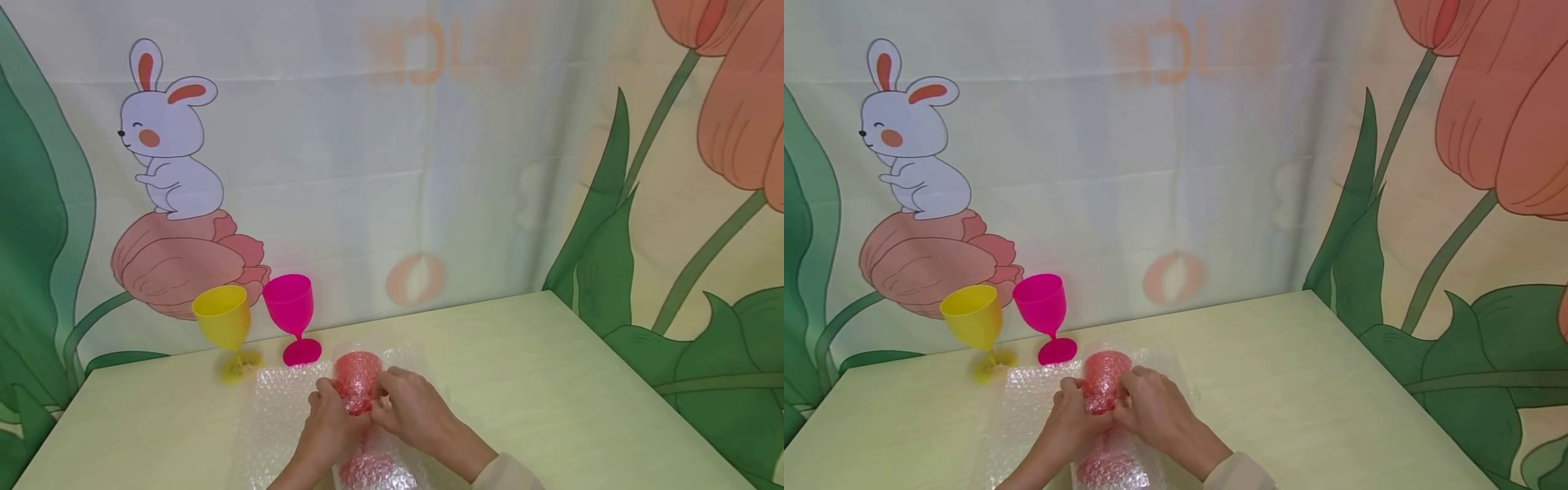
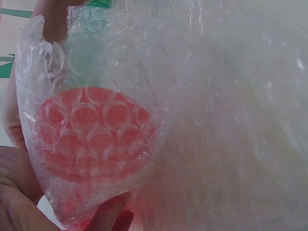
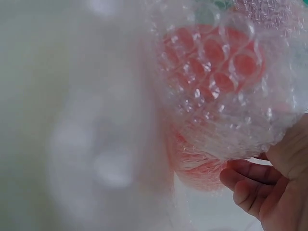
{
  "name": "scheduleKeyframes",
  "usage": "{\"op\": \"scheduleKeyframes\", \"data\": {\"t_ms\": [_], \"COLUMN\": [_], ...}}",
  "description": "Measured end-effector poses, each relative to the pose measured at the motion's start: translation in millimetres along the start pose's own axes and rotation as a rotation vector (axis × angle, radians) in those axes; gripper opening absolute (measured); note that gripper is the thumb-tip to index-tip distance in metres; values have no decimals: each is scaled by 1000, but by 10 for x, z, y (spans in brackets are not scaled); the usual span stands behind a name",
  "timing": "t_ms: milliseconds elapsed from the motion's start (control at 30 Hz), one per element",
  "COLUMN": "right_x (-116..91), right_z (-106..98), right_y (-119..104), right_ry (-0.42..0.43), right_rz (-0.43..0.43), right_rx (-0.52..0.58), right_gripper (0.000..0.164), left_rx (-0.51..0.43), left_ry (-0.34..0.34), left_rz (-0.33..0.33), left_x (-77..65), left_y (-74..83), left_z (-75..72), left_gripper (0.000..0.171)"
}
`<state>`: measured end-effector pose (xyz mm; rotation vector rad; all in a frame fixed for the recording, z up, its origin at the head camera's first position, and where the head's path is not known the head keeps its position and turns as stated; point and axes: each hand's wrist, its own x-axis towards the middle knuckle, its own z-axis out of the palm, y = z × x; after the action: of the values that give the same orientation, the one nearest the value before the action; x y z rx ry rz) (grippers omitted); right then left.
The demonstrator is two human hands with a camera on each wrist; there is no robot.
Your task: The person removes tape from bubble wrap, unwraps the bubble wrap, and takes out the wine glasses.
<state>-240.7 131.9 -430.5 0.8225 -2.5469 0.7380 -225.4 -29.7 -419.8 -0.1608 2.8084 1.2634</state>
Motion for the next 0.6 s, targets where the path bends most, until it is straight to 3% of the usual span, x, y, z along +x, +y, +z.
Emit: {"op": "scheduleKeyframes", "data": {"t_ms": [333,600], "right_x": [13,16], "right_z": [12,24], "right_y": [-18,-15], "right_ry": [33,47], "right_rz": [-112,-104], "right_rx": [-104,-91], "right_gripper": [12,14], "left_rx": [4,-21], "left_ry": [-37,-34], "left_rz": [-41,-43], "left_x": [43,62], "left_y": [11,6], "left_z": [4,-1], "left_gripper": [91,93]}}
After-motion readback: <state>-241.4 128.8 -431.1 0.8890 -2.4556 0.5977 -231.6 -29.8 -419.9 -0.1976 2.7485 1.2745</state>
